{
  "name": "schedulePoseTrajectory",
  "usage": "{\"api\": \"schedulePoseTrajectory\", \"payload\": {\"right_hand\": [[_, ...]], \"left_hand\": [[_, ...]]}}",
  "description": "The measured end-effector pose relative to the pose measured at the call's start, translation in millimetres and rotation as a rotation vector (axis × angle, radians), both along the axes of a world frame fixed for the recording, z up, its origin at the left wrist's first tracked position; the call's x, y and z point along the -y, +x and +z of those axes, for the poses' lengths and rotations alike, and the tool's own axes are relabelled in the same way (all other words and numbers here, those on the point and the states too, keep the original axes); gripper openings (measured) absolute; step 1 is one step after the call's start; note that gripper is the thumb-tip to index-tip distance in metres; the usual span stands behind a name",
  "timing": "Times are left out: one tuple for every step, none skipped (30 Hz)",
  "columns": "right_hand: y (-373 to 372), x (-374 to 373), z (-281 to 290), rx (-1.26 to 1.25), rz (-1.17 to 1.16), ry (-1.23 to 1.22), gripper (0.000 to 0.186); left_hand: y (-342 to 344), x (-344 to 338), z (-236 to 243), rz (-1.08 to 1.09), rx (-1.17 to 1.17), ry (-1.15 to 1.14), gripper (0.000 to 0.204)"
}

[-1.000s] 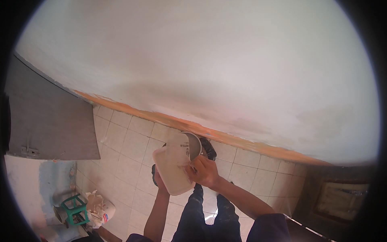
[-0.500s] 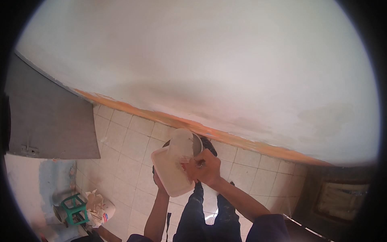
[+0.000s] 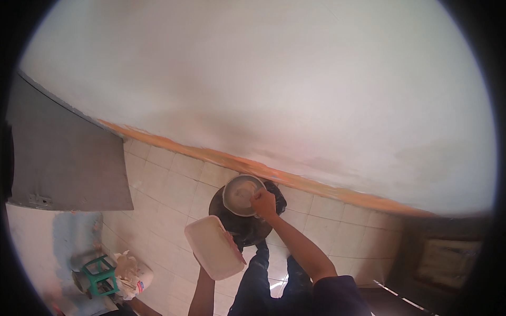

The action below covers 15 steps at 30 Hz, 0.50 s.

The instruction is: The person applies white plaster to a wall using a spatula, periodically scraping the spatula against the edge of a plastic container and scooping more plaster from it.

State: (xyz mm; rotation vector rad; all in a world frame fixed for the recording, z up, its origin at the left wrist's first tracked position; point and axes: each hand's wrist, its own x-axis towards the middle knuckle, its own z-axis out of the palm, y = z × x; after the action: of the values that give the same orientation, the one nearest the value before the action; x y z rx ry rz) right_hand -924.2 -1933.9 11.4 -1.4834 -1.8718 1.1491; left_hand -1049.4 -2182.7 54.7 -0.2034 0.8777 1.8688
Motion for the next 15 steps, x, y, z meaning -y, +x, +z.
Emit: {"api": "schedulePoseTrajectory", "payload": {"right_hand": [[-3.7,1.2,-8.6,0.018,-0.001,0.009,0.017],[-5.8,1.5,-16.6,0.047,-0.001,0.024,0.016],[-9.9,3.0,-18.9,0.076,0.008,0.038,0.015],[-13.3,4.6,-20.8,0.104,0.015,0.052,0.014],[-15.4,7.0,-22.3,0.084,0.001,0.028,0.016],[-18.0,9.7,-17.6,0.065,-0.008,0.005,0.019],[-17.9,11.4,-8.8,0.052,-0.015,-0.015,0.021],[-17.9,13.1,0.1,0.015,-0.020,-0.023,0.021],[-16.9,14.1,17.5,-0.017,-0.023,-0.031,0.022],[-16.2,16.8,36.2,-0.052,-0.014,-0.039,0.022],[-11.3,16.8,56.0,-0.081,-0.023,-0.031,0.021],[-7.5,18.3,76.6,-0.111,-0.022,-0.025,0.020],[-3.4,20.3,95.9,-0.141,-0.020,-0.019,0.019],[2.2,23.3,113.5,-0.184,0.012,0.036,0.018],[7.6,26.0,129.7,-0.229,0.043,0.092,0.016]], "left_hand": [[0.3,1.4,1.3,-0.005,-0.004,-0.003,0.057],[2.2,2.2,2.6,-0.010,0.002,-0.001,0.057],[1.8,4.5,3.4,-0.003,-0.002,-0.004,0.057],[3.5,6.1,4.2,-0.006,-0.004,-0.005,0.056],[2.8,6.5,4.7,-0.009,-0.005,-0.003,0.056],[2.6,7.3,4.5,-0.009,-0.008,-0.002,0.056],[4.1,6.6,4.6,-0.009,-0.006,0.004,0.056],[2.8,5.5,4.6,-0.012,-0.006,0.008,0.056],[1.9,3.1,5.4,-0.013,-0.006,0.017,0.055],[2.9,3.5,6.3,-0.003,-0.004,0.024,0.055],[2.5,-2.2,7.2,-0.011,-0.002,0.032,0.055],[3.2,-6.1,7.4,-0.013,0.002,0.049,0.055],[3.6,-10.4,7.5,-0.014,0.013,0.057,0.054],[3.9,-14.9,7.7,-0.016,0.023,0.066,0.053],[2.4,-22.0,8.3,-0.019,0.032,0.077,0.052]]}}
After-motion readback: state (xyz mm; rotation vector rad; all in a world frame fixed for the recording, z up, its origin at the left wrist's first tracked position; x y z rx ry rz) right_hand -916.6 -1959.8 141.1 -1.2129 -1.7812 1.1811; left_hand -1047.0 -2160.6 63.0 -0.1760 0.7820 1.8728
